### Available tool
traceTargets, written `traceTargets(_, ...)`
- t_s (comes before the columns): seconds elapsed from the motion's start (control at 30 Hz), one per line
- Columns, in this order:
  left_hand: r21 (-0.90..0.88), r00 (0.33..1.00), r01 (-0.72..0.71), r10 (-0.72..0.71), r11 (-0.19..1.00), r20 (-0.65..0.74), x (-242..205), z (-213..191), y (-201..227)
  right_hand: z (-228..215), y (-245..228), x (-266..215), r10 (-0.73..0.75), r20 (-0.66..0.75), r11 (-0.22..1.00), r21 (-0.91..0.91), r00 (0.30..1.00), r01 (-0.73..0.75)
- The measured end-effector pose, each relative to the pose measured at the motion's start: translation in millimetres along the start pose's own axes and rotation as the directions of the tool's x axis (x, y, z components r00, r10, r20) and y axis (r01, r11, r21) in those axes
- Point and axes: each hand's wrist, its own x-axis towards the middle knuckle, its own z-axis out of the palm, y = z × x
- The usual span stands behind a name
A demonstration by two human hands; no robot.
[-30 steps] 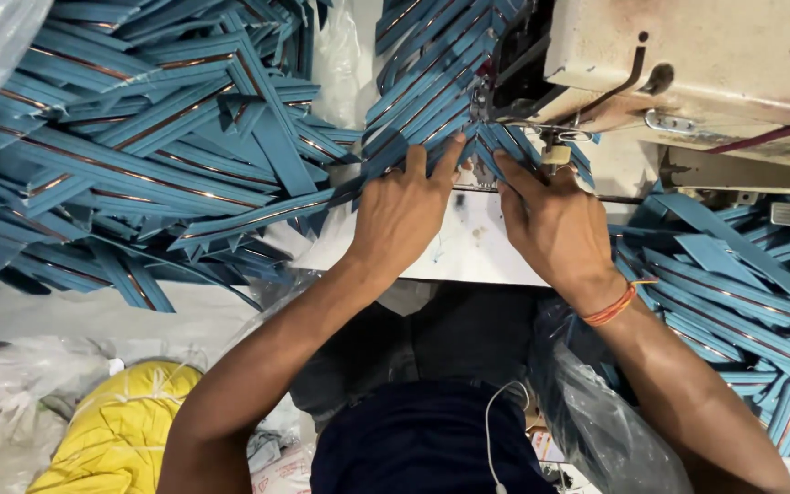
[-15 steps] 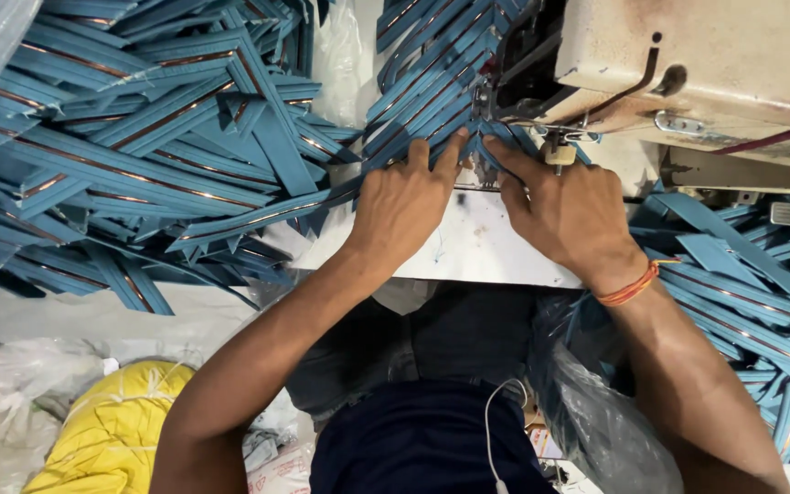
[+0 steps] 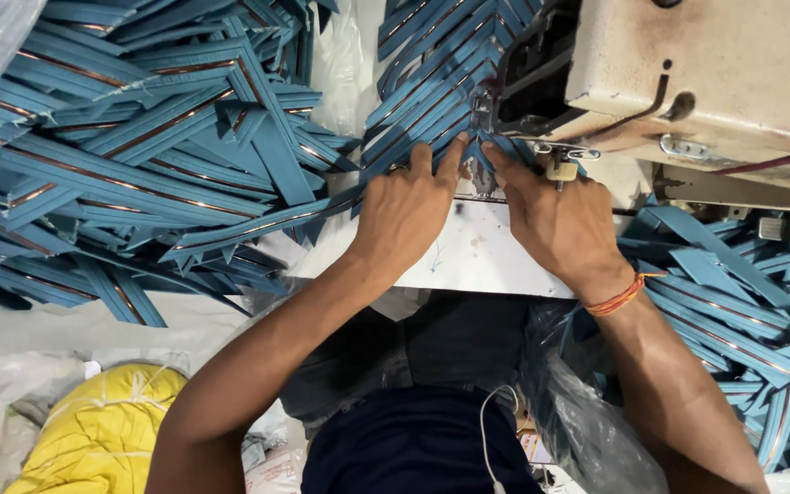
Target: Sewing and organizing blue shoe component strips on an industrial sewing machine.
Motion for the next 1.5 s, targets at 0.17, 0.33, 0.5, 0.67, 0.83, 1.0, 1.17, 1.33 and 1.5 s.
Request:
traceTargets(0.17,-0.065,0.999,-0.010,0.008,0.998,-0.031,2.8,-1.4,-1.8,12.7,3.5,-1.6,-0.006,-0.091,0.998,0.058,0.996,0.011)
traceTargets(0.33,-0.058,1.000,0.002,-0.003,0.998,-0.016,5.6,0.5,-4.5,22.8,6.0,-1.0,0.019,-0.150,0.995,0.104,0.988,-0.003)
traceTargets(0.5,-0.118,0.998,0.020,-0.026,0.993,-0.053,10.1,3.0,-4.2,28.1,6.3,-0.8,0.096,-0.128,0.989,0.123,0.987,-0.080)
traceTargets(0.67,-0.092,0.999,0.038,-0.041,0.995,-0.030,14.5,8.0,-4.6,32.3,4.1,1.9,0.077,-0.194,0.988,0.144,0.978,-0.049)
traceTargets(0.83,-0.036,0.997,0.037,-0.039,0.999,-0.070,18.4,15.8,-5.0,39.8,3.4,2.4,0.083,-0.220,0.991,0.122,0.972,-0.057)
traceTargets(1.0,0.014,0.992,0.034,-0.033,0.999,-0.118,22.5,19.1,-4.5,41.7,-3.7,4.8,0.119,-0.242,0.993,0.039,0.963,-0.113)
traceTargets(1.17,-0.013,0.989,0.012,-0.014,1.000,-0.148,-8.5,-14.0,-4.5,-8.5,7.6,-21.1,0.107,-0.140,0.986,-0.113,0.984,-0.123)
traceTargets(1.33,0.237,0.996,0.018,0.004,0.971,-0.092,-63.9,-96.4,-23.3,-112.2,50.6,-78.2,0.427,0.234,0.904,-0.146,0.873,-0.403)
traceTargets(1.5,0.281,0.999,-0.032,0.039,0.959,-0.017,-75.2,-92.3,-46.0,-115.5,86.7,-114.9,0.465,0.305,0.865,-0.354,0.831,-0.354)
